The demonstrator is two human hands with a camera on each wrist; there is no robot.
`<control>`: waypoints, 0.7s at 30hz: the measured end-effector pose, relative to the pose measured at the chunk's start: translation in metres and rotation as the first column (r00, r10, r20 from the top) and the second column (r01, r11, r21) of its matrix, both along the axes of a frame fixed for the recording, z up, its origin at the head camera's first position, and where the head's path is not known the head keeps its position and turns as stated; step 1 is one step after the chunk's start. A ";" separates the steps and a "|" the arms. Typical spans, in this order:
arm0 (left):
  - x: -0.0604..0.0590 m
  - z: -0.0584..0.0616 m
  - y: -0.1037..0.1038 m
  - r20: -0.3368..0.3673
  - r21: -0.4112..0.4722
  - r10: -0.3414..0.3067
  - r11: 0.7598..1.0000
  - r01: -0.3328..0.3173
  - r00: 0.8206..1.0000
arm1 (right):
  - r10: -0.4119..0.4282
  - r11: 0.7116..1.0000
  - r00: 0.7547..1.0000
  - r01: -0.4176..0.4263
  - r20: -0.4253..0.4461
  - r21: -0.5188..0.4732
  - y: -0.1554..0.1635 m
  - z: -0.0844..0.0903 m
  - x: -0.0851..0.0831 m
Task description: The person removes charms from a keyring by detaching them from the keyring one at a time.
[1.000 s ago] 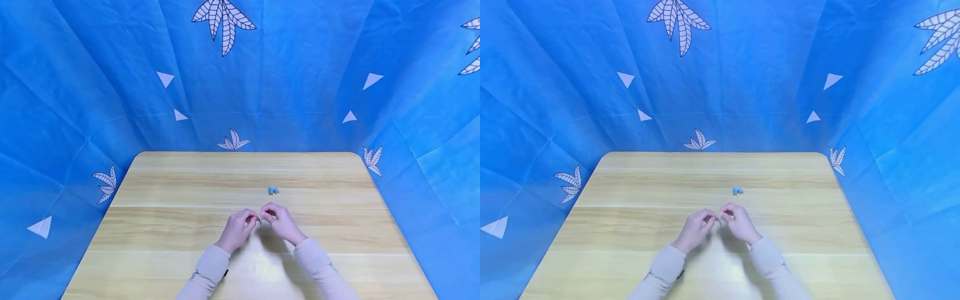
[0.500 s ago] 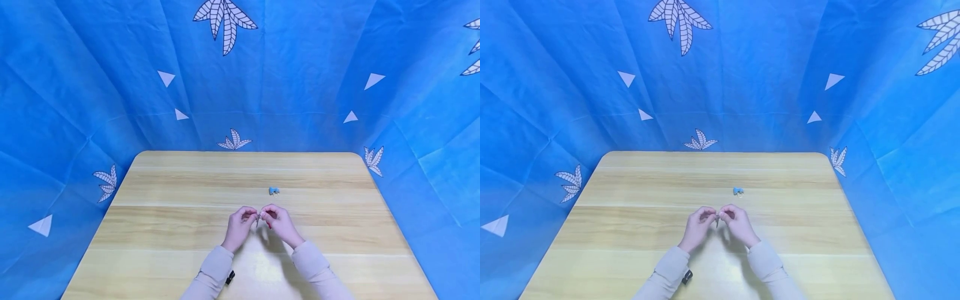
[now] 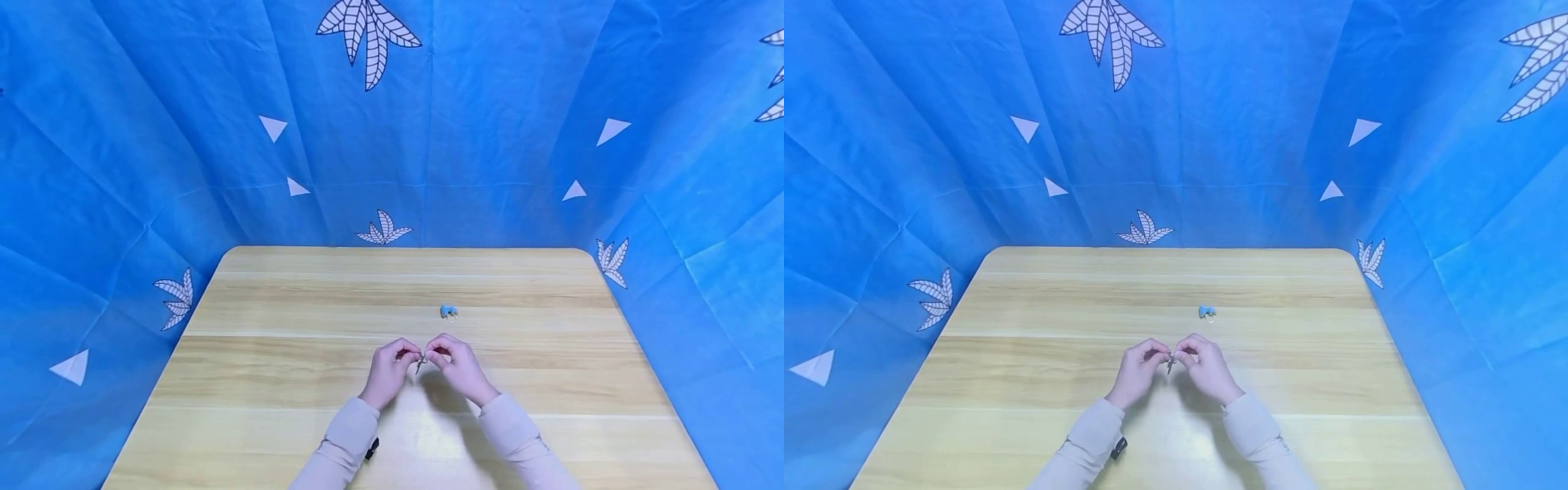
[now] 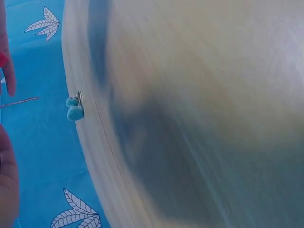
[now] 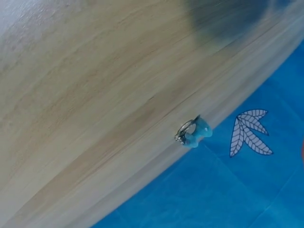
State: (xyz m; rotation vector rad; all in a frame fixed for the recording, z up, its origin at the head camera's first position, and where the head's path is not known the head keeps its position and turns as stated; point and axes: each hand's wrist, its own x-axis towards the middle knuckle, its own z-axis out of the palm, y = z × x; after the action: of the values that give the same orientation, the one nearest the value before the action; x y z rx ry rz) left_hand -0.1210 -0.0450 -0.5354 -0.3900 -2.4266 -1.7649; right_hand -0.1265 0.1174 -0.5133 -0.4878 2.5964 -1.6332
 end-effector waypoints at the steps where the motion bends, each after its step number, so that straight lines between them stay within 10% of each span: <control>1: 0.000 0.000 0.000 -0.002 -0.012 -0.008 1.000 0.008 1.000 | 0.005 1.000 1.000 -0.005 -0.003 0.002 0.000 0.000 0.000; 13: 0.001 0.000 0.000 0.099 0.011 0.035 0.999 -0.036 0.994 | -0.041 0.998 0.999 0.040 0.012 0.046 -0.003 0.001 0.000; 21: 0.017 0.033 0.005 0.144 0.044 0.058 0.997 -0.065 0.988 | -0.101 0.994 0.991 0.098 0.091 0.041 -0.006 -0.002 0.000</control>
State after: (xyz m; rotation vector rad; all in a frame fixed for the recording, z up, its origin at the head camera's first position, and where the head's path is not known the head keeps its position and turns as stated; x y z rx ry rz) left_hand -0.1039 -0.0398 -0.5028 -0.1877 -2.4548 -1.8815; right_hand -0.1265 0.1114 -0.5154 -0.2774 2.6167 -1.5919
